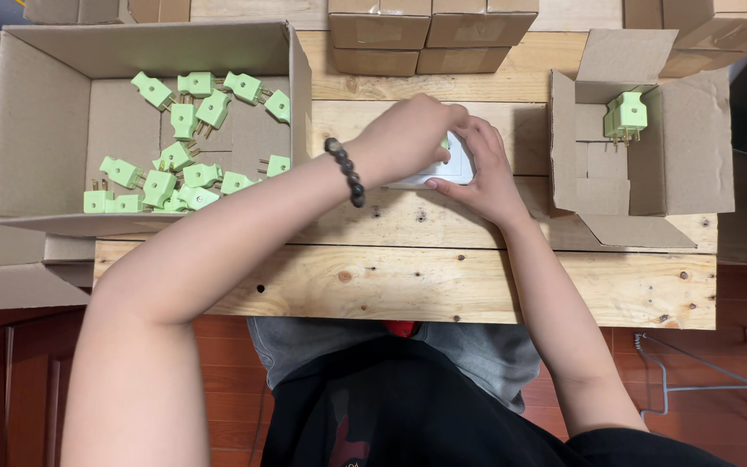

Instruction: The person picks up green electrical plugs one by one from a large cardboard box, inserts them into a white wall socket to check them, and then places the plugs into a smaller cardboard box on the right.

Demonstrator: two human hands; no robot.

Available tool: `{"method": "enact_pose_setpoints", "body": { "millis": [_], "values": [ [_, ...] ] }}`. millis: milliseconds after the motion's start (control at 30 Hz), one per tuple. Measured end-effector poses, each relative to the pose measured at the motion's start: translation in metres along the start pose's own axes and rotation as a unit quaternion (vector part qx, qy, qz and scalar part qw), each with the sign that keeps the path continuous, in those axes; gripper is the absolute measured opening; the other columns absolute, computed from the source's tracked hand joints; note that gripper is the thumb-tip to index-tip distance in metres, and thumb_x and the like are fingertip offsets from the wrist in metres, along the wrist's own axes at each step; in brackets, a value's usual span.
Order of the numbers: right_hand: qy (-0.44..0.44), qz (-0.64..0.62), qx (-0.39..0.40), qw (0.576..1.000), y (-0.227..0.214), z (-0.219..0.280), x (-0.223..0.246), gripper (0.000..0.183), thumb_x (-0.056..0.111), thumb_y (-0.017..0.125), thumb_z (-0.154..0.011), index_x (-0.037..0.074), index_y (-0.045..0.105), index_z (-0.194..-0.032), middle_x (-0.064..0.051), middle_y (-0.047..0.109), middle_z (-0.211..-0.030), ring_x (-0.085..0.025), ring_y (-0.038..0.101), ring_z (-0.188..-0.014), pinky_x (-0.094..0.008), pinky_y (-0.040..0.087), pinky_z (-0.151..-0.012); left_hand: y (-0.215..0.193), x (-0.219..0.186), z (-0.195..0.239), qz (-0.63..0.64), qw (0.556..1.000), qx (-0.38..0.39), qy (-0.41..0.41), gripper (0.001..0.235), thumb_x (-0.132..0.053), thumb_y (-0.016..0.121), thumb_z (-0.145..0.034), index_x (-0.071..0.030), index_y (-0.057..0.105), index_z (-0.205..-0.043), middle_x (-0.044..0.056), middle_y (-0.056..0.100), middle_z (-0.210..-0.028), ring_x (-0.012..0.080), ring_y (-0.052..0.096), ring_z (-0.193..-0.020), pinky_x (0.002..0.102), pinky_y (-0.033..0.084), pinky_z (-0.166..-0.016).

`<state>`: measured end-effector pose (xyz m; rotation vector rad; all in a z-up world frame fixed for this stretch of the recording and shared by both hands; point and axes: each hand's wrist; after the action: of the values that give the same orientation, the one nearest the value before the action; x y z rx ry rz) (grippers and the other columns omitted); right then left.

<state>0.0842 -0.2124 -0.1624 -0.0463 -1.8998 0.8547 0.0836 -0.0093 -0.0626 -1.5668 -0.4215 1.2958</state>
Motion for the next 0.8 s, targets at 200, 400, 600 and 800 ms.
{"method": "enact_pose_setpoints", "body": {
  "millis": [200, 400, 600, 800],
  "values": [
    [-0.021, 0.023, -0.012, 0.999, 0.008, 0.006, -0.035, 0.083, 0.049, 0.096, -0.075, 0.006, 0.061, -0.137, -0.018, 0.053, -0.132, -0.042, 0.049, -0.135, -0.056, 0.037, -0.117, 0.056, 0.011, -0.054, -0.158, 0.985, -0.053, 0.048, 0.031, -0.012, 0.086, -0.073, -0.009, 0.075, -0.102, 0.013, 0.073, -0.077, 0.0426, 0.075, -0.084, 0.056, 0.061, -0.072],
    [-0.014, 0.004, -0.007, 1.000, 0.007, 0.004, -0.019, 0.080, 0.046, 0.095, -0.078, 0.004, 0.060, -0.136, -0.019, 0.052, -0.139, -0.041, 0.047, -0.139, -0.058, 0.036, -0.120, 0.030, -0.013, -0.026, -0.072, 0.997, -0.005, -0.001, 0.034, -0.018, 0.087, -0.074, -0.012, 0.076, -0.106, 0.011, 0.074, -0.077, 0.0420, 0.076, -0.087, 0.058, 0.060, -0.078],
    [-0.025, 0.014, -0.005, 1.000, 0.002, 0.003, -0.015, 0.079, 0.043, 0.094, -0.079, 0.006, 0.058, -0.139, -0.014, 0.050, -0.142, -0.037, 0.047, -0.139, -0.055, 0.036, -0.121, 0.049, 0.004, -0.008, -0.028, 0.998, -0.058, 0.003, 0.040, -0.008, 0.082, -0.082, -0.001, 0.062, -0.117, 0.015, 0.070, -0.098, 0.0370, 0.070, -0.100, 0.051, 0.063, -0.077],
    [-0.019, 0.018, 0.018, 1.000, -0.005, 0.000, 0.010, 0.074, 0.038, 0.077, -0.087, 0.009, 0.050, -0.149, -0.011, 0.048, -0.147, -0.031, 0.046, -0.134, -0.045, 0.035, -0.117, 0.069, -0.008, -0.015, -0.066, 0.985, -0.132, -0.087, 0.051, 0.000, 0.080, -0.072, 0.003, 0.059, -0.118, 0.018, 0.040, -0.133, 0.0395, 0.053, -0.111, 0.044, 0.059, -0.056]
  ]
}}
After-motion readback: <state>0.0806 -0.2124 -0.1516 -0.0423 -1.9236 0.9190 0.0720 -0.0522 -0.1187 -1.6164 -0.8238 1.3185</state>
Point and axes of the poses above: each hand's wrist, its own z-axis away from the middle knuckle, its own y-axis out of the palm, x = y × z
